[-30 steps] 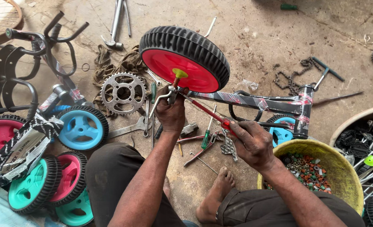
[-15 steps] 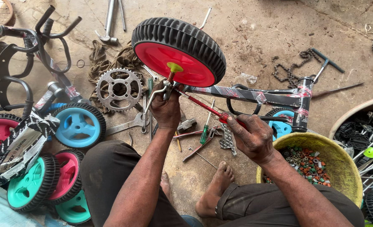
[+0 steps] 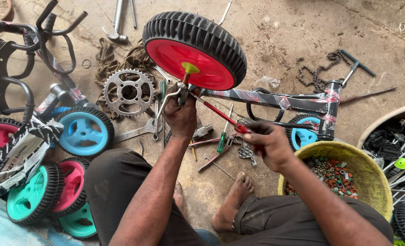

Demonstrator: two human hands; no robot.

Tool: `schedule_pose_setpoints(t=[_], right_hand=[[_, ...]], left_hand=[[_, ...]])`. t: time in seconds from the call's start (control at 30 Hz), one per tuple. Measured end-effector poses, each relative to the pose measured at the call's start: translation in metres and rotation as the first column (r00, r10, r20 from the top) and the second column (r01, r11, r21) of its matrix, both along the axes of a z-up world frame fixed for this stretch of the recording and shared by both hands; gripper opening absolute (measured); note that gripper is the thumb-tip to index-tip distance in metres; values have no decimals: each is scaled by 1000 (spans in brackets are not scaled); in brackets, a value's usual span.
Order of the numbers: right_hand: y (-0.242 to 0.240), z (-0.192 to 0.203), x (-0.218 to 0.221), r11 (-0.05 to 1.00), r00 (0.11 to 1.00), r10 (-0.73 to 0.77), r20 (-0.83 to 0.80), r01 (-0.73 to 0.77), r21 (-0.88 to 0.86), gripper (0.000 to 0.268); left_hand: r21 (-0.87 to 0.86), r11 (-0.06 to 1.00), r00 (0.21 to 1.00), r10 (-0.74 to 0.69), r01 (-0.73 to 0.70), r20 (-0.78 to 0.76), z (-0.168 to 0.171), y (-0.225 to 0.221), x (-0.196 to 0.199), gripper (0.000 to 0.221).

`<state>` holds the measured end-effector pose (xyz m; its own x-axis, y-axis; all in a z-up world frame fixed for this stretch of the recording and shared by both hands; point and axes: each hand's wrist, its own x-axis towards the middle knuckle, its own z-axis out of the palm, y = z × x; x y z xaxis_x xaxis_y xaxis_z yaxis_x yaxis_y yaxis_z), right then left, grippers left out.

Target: The person is repairing a child's tricycle by tightening the rear wheel axle. They use a screwdriver and a wrench to secure the wheel to the frame, then spin the wheel to test its movement.

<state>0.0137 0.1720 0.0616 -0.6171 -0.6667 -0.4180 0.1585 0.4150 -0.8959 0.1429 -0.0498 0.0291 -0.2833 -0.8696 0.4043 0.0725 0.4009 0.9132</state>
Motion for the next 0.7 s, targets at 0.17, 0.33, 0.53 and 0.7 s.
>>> schedule_pose_setpoints(t=[0.17, 0.33, 0.53, 0.7], right_hand=[[-6, -3, -4, 942, 445, 91, -891, -330, -68, 41], [-12, 7, -1, 971, 848, -229, 477, 234, 51, 33], [-6, 10, 12, 897, 567, 118, -815, -414, -158, 31], [-11, 24, 6, 954, 806, -84, -586, -105, -280, 28]], left_hand=[[-82, 997, 1000, 11, -11, 2, 5, -2, 0, 13], [128, 977, 946, -126, 171, -299, 13, -5, -7, 14], [117, 992, 990, -36, 52, -136, -9, -7, -4, 8], [117, 988, 972, -73, 102, -224, -8, -10, -7, 11]])
